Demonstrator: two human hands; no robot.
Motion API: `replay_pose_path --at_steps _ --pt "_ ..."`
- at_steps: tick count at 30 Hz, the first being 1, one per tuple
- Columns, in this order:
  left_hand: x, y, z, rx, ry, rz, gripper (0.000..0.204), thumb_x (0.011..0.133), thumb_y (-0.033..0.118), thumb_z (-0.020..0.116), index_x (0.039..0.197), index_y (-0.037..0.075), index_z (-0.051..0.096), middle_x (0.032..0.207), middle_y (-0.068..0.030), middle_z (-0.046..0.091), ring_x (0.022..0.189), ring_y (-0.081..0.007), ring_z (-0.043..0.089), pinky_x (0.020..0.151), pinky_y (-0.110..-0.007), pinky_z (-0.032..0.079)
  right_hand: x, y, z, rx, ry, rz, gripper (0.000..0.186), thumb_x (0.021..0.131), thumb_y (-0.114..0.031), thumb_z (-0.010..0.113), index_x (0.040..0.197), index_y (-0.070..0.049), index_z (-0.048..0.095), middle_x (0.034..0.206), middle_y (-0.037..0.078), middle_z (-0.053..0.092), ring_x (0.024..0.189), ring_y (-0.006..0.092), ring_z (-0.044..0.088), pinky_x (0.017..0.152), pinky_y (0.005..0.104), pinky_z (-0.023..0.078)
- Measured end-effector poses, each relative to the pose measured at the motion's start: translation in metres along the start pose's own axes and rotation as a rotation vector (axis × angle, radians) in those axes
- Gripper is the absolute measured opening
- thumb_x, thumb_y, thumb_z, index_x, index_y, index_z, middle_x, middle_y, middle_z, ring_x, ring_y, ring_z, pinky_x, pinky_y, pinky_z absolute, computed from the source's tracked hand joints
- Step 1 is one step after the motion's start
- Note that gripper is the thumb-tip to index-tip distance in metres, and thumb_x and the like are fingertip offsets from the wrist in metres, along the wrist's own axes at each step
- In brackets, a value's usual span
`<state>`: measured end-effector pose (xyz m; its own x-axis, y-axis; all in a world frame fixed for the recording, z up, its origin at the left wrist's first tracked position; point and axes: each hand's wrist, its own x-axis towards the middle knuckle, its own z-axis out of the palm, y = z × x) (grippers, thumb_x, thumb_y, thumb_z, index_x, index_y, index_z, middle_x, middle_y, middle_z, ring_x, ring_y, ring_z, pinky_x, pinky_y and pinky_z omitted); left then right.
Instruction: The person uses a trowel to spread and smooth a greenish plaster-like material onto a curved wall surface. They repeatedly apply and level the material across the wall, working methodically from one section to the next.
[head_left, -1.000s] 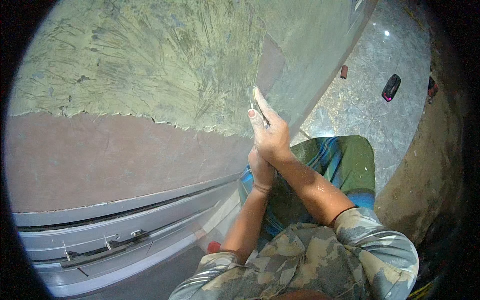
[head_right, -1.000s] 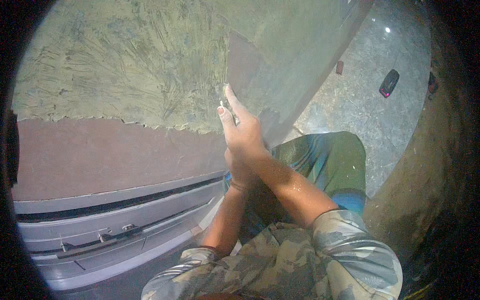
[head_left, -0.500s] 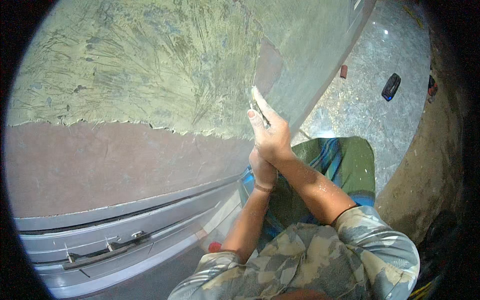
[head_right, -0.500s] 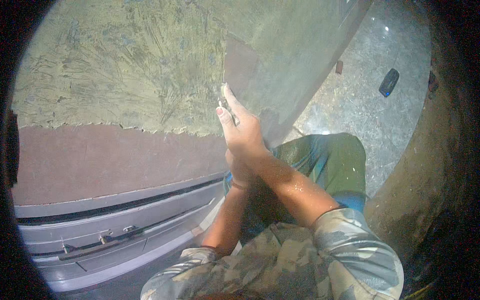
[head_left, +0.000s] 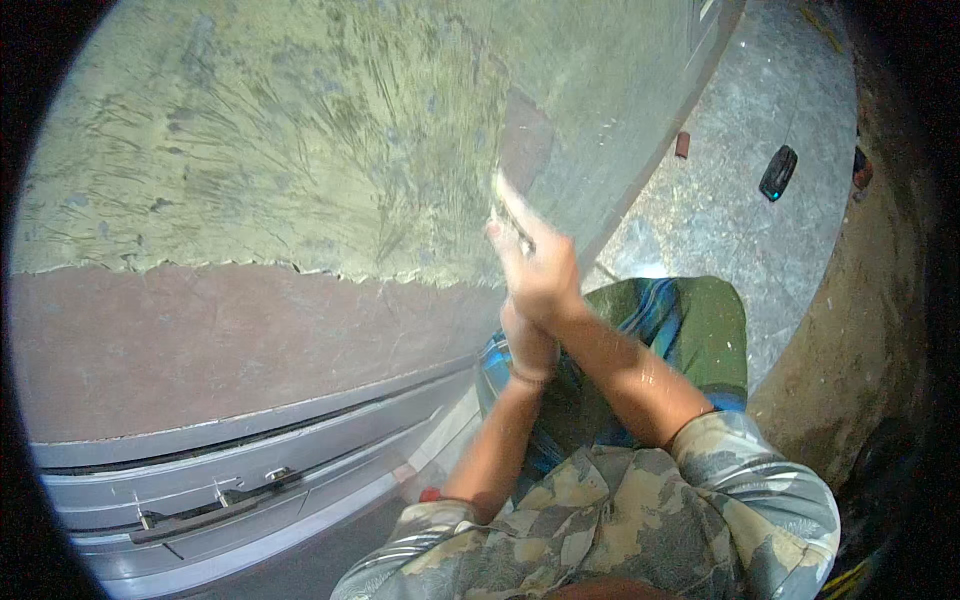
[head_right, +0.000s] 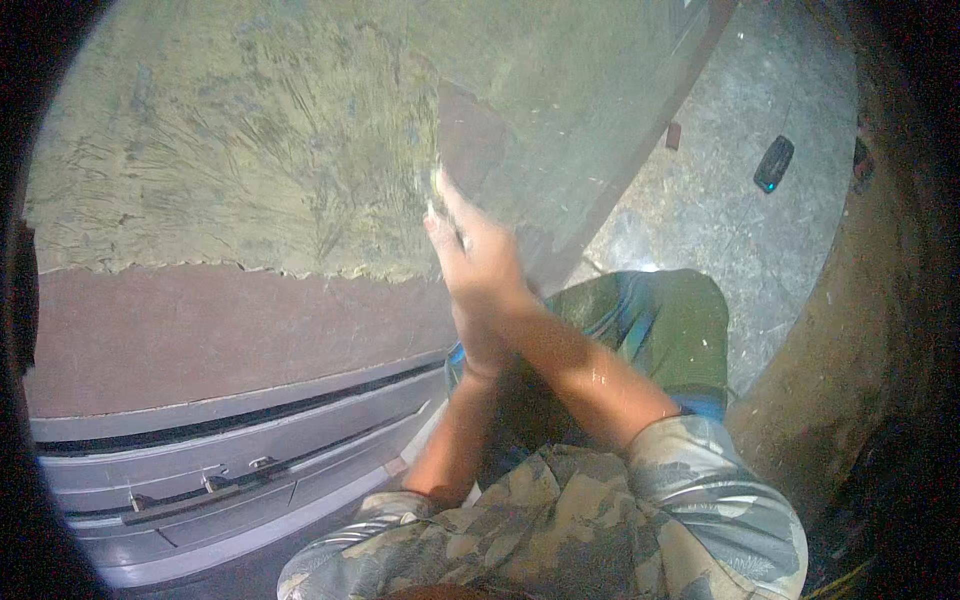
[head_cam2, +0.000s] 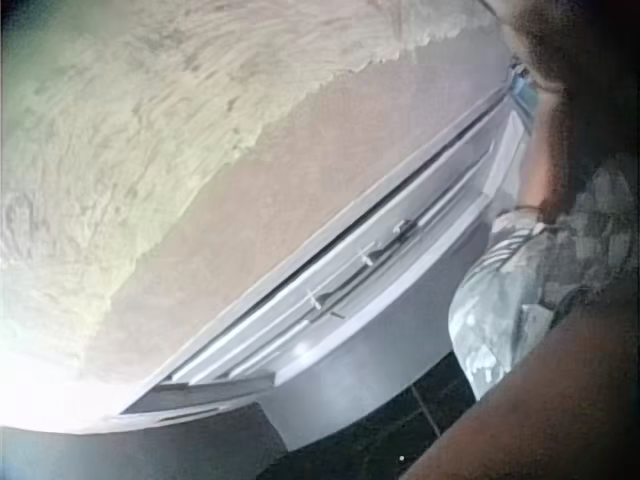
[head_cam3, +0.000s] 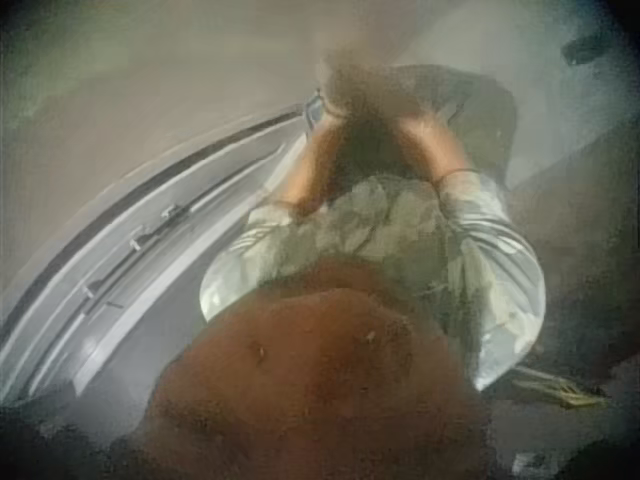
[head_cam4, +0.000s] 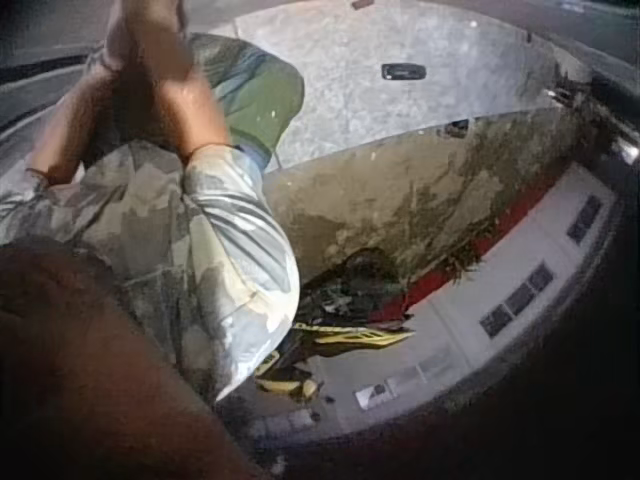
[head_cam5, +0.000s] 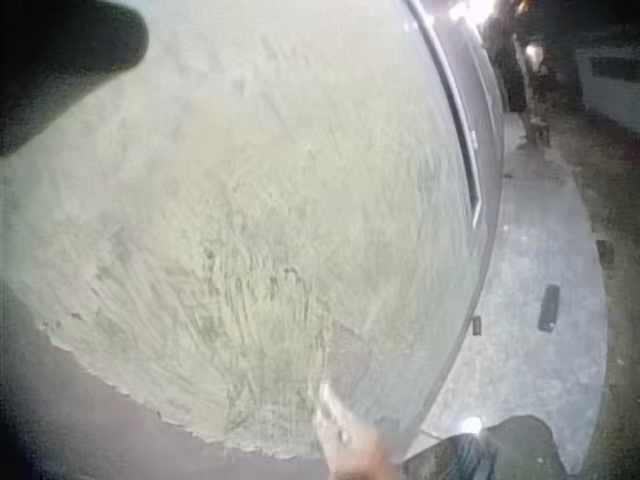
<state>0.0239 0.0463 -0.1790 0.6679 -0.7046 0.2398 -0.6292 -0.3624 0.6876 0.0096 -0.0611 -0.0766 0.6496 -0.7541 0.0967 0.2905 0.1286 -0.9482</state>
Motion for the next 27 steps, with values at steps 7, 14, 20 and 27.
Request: replay_pose_path --at_steps 7,14,20,27 --pt "0.011 0.010 0.005 -0.019 -0.020 -0.232 0.020 0.098 0.019 0.061 0.111 0.004 0.067 0.103 -0.0176 0.070 0.095 -0.0359 0.067 0.079 -0.042 0.051 0.011 -0.006 -0.011 0.010 -0.012 -0.060 0.051 0.101 -0.015 0.061 0.146 0.005 0.048 0.144 0.024 0.056 0.136 0.0229 0.051 0.114 0.0338 0.035" --pt "0.016 0.013 0.000 0.059 -0.042 -0.028 0.030 0.097 0.019 0.062 0.125 0.006 0.064 0.119 -0.0161 0.069 0.107 -0.0326 0.067 0.086 -0.039 0.051 0.019 -0.014 -0.010 0.047 0.031 -0.091 0.050 0.099 -0.011 0.061 0.144 0.007 0.048 0.144 0.026 0.055 0.135 0.0259 0.052 0.113 0.0359 0.038" --pt "0.041 0.019 0.003 -0.164 -0.037 -0.056 0.037 0.103 0.028 0.054 0.122 -0.003 0.062 0.112 -0.0100 0.069 0.097 -0.0248 0.066 0.085 -0.036 0.051 0.046 -0.037 -0.016 -0.033 0.084 -0.153 0.049 0.100 -0.016 0.062 0.144 0.003 0.050 0.138 0.026 0.060 0.130 0.0254 0.057 0.107 0.0318 0.043" --pt "0.027 0.019 0.009 -0.419 0.115 -0.150 0.039 0.103 0.033 0.052 0.122 0.001 0.065 0.112 -0.0111 0.070 0.099 -0.0246 0.066 0.087 -0.038 0.051 0.030 -0.028 -0.014 -0.182 0.001 -0.149 0.049 0.099 -0.015 0.063 0.145 -0.002 0.052 0.142 0.024 0.057 0.137 0.0253 0.051 0.113 0.0348 0.038"
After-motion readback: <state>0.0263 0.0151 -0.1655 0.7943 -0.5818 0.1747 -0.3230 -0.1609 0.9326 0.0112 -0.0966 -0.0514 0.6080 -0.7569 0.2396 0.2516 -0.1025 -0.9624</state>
